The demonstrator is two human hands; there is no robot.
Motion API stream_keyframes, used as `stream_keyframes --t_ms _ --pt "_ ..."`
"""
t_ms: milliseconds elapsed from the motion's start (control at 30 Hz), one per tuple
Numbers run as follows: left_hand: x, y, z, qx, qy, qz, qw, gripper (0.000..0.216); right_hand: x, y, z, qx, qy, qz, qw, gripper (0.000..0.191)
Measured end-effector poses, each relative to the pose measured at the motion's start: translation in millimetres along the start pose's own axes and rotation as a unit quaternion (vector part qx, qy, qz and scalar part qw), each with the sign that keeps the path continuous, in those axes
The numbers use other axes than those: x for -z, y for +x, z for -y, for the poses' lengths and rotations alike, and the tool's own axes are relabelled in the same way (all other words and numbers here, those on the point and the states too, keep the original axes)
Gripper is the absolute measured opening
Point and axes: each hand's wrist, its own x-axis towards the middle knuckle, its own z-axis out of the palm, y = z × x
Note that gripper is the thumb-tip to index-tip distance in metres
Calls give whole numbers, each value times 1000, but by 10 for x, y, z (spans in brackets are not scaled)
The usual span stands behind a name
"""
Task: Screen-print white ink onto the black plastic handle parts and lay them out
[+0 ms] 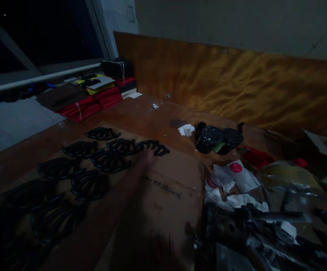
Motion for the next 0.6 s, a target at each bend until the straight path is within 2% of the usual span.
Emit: stream_keyframes --t_ms 100,200,267,467,600 --pt "-159 -131 3 44 2 -62 997 54 -62 -27 55 -33 5 7 999 54" --pt "-352 -394 -32 41 1 -143 989 56 -140 -38 59 -36 59 18 997 59" --pt "-453 -629 -57 24 1 -168 986 55 -148 -21 32 -27 85 29 996 61" --pt "-637 -1361 -107 -19 28 -157 987 52 128 134 -32 -41 183 117 975 80" --pt "-793 -1882 -97 -67 67 -130 987 51 364 287 38 -102 259 153 948 70"
